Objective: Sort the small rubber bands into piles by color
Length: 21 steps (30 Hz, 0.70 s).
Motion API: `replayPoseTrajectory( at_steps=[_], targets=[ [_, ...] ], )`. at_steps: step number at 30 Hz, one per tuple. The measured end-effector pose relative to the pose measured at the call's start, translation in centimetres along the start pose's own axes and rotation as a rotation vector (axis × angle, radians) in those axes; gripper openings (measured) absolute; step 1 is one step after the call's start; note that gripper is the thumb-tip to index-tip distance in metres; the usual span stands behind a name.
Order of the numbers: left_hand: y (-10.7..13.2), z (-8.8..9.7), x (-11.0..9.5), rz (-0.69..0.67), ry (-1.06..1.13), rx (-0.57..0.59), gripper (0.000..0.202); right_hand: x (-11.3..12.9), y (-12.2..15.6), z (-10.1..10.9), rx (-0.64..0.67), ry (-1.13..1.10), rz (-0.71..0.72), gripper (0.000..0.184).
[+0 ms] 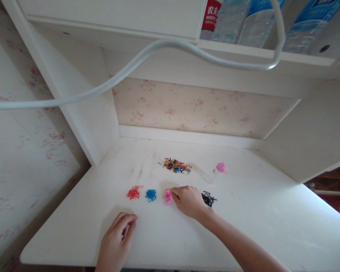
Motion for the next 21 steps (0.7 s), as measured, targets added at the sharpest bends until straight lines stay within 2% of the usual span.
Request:
replayPoseTrajectory(
  at_steps=[6,12,17,21],
  targets=[
    [0.0,-0.1,-0.1,-0.014,-0.013,-0.004,0.024,-0.2,0.7,0.4,-0.017,0.004,0.008,0.030],
    [0.2,-0.3,0.1,-0.041,-0.058,0.001,0.025,-0.6,3.8,-0.3,-0.067,-0.136,-0.012,0.034],
    [0.1,-0.4,-0.1,-0.056,-0.114,0.013,0.024,-2.1,6.8,-2.8,-0.076,-0.417,-0.149,0.038],
    [0.0,-0.6,0.0,-0.071,-0.152,0.019,0.022,-4.2,7.4,-3.5,-0.096,-0.476,-0.268,0.042]
  ],
)
Point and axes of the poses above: each hand's wrist, its own y-axis away from the middle knuckle, its own z-axis out of the back of the hand, x = y × z, the point moved 3 cm from there along -y, towards the middle knuckle, and after that the axes turned 7 degrees about y, right-handed, at the moved point
